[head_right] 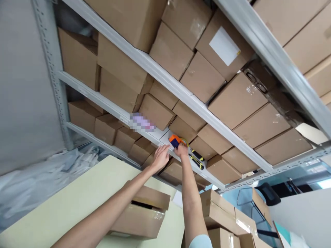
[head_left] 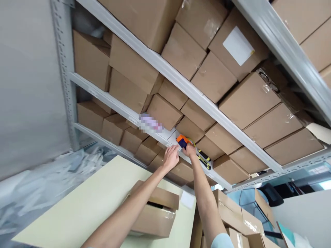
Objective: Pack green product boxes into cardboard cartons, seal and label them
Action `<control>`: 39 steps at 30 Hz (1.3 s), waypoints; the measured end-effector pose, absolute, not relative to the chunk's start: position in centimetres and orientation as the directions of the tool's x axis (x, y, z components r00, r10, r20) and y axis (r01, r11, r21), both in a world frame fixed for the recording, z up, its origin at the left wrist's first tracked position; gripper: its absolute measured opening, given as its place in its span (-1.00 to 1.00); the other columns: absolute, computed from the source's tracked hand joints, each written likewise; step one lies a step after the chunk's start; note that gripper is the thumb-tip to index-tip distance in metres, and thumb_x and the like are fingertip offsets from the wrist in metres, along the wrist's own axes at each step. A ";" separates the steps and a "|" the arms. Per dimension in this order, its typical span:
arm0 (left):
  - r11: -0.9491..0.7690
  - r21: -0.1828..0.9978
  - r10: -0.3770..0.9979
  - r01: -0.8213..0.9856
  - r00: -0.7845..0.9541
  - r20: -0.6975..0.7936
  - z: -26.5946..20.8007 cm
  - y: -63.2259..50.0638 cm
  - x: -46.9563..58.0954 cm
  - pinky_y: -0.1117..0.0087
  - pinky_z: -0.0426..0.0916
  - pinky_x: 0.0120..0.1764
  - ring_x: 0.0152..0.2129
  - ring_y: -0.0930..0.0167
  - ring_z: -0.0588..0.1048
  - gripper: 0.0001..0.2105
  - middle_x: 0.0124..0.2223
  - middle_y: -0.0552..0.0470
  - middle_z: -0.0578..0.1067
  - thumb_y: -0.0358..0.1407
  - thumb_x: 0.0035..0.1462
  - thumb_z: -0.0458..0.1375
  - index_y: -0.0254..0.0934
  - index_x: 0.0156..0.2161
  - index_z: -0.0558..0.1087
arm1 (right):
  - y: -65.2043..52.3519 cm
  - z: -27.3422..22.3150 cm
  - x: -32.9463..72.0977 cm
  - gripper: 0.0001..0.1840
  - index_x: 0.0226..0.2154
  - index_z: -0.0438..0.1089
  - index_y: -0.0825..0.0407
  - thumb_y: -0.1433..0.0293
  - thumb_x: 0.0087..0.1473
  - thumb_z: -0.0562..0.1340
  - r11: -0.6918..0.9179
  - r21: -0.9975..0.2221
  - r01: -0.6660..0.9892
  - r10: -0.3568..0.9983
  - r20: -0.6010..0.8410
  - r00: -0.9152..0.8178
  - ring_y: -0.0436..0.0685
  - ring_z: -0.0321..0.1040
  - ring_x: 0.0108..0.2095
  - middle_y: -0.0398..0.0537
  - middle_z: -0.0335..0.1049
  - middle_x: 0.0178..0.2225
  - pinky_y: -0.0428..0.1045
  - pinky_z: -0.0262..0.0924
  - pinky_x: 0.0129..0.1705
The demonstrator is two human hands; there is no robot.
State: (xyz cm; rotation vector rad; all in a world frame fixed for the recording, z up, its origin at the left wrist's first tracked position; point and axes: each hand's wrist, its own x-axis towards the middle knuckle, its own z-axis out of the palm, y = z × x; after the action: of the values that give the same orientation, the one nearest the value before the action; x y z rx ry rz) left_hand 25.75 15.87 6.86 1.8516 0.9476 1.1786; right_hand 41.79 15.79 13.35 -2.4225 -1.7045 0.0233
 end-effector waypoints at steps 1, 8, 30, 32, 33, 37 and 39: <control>-0.442 0.877 0.877 0.188 0.298 0.377 6.5 15.5 25.2 -0.25 0.15 0.53 0.39 -0.05 0.47 -0.40 0.34 -0.25 0.59 -0.46 0.13 0.17 -0.20 0.29 0.60 | 15.8 13.4 41.8 -0.68 0.09 0.47 0.16 0.34 0.37 0.27 -0.329 -0.156 0.931 0.936 0.074 0.343 0.34 0.61 0.12 0.34 0.65 0.05 0.15 0.38 0.24; -0.347 0.931 0.899 0.110 0.323 0.297 6.7 14.0 22.8 -0.18 0.37 0.42 0.28 -0.04 0.57 -0.56 0.26 -0.34 0.64 -0.36 0.21 0.22 -0.27 0.18 0.63 | 14.6 15.1 40.3 -0.68 0.09 0.42 0.10 0.34 0.34 0.30 -0.350 -0.248 0.903 0.925 0.063 0.375 0.41 0.59 0.12 0.32 0.63 0.05 0.21 0.39 0.23; -0.045 0.999 0.924 -0.025 0.378 0.051 3.4 -2.4 -1.5 0.18 0.72 0.05 -0.12 0.23 0.74 -0.59 -0.01 -0.08 0.71 0.12 0.40 0.24 -0.16 -0.02 0.72 | -8.2 6.2 15.4 -0.26 0.28 0.49 -0.07 -0.22 0.33 0.36 -0.182 -0.956 0.231 0.946 -0.106 0.307 0.31 0.54 0.22 0.07 0.63 0.16 0.19 0.40 0.37; -0.045 0.999 0.911 0.001 0.409 0.040 3.1 -2.5 -2.5 0.18 0.72 0.05 -0.14 0.22 0.74 -0.57 -0.03 -0.08 0.72 0.14 0.40 0.23 -0.13 -0.02 0.74 | -8.1 6.3 14.8 -0.24 0.24 0.51 -0.06 -0.26 0.30 0.37 -0.207 -0.956 0.207 0.947 -0.143 0.287 0.31 0.58 0.16 0.07 0.66 0.13 0.19 0.46 0.31; -0.040 0.999 0.905 0.008 0.424 0.033 2.9 -2.4 -2.8 0.17 0.72 0.05 -0.16 0.22 0.74 -0.56 -0.03 -0.08 0.73 0.16 0.39 0.23 -0.13 -0.02 0.74 | -8.0 6.2 14.6 -0.24 0.23 0.52 -0.06 -0.27 0.30 0.36 -0.221 -0.954 0.201 0.945 -0.159 0.284 0.31 0.60 0.13 0.06 0.67 0.10 0.20 0.49 0.28; -0.019 1.000 0.874 0.009 0.486 0.013 2.1 -1.4 -3.9 0.19 0.72 0.00 -0.21 0.23 0.73 -0.55 -0.06 -0.06 0.73 0.18 0.36 0.25 -0.14 -0.05 0.73 | -7.8 5.3 13.4 -0.29 0.16 0.56 -0.05 -0.26 0.33 0.33 -0.242 -0.945 0.218 0.926 -0.158 0.342 0.30 0.60 0.04 0.03 0.68 0.01 0.18 0.52 0.21; -0.001 1.000 0.878 0.017 0.479 -0.007 2.5 -0.3 -4.6 0.20 0.72 -0.04 -0.23 0.24 0.71 -0.55 -0.09 -0.05 0.73 0.18 0.32 0.29 -0.14 -0.01 0.70 | -8.1 5.3 12.9 -0.34 0.16 0.55 -0.03 -0.21 0.35 0.34 -0.239 -0.940 0.244 0.919 -0.138 0.368 0.28 0.58 0.04 0.03 0.66 0.02 0.16 0.51 0.21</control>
State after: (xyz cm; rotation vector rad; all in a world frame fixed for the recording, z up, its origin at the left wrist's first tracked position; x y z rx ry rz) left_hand -4.60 -0.34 2.51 1.4147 0.8464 0.8242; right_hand 12.88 -8.07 5.32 -1.7119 -1.0370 0.9230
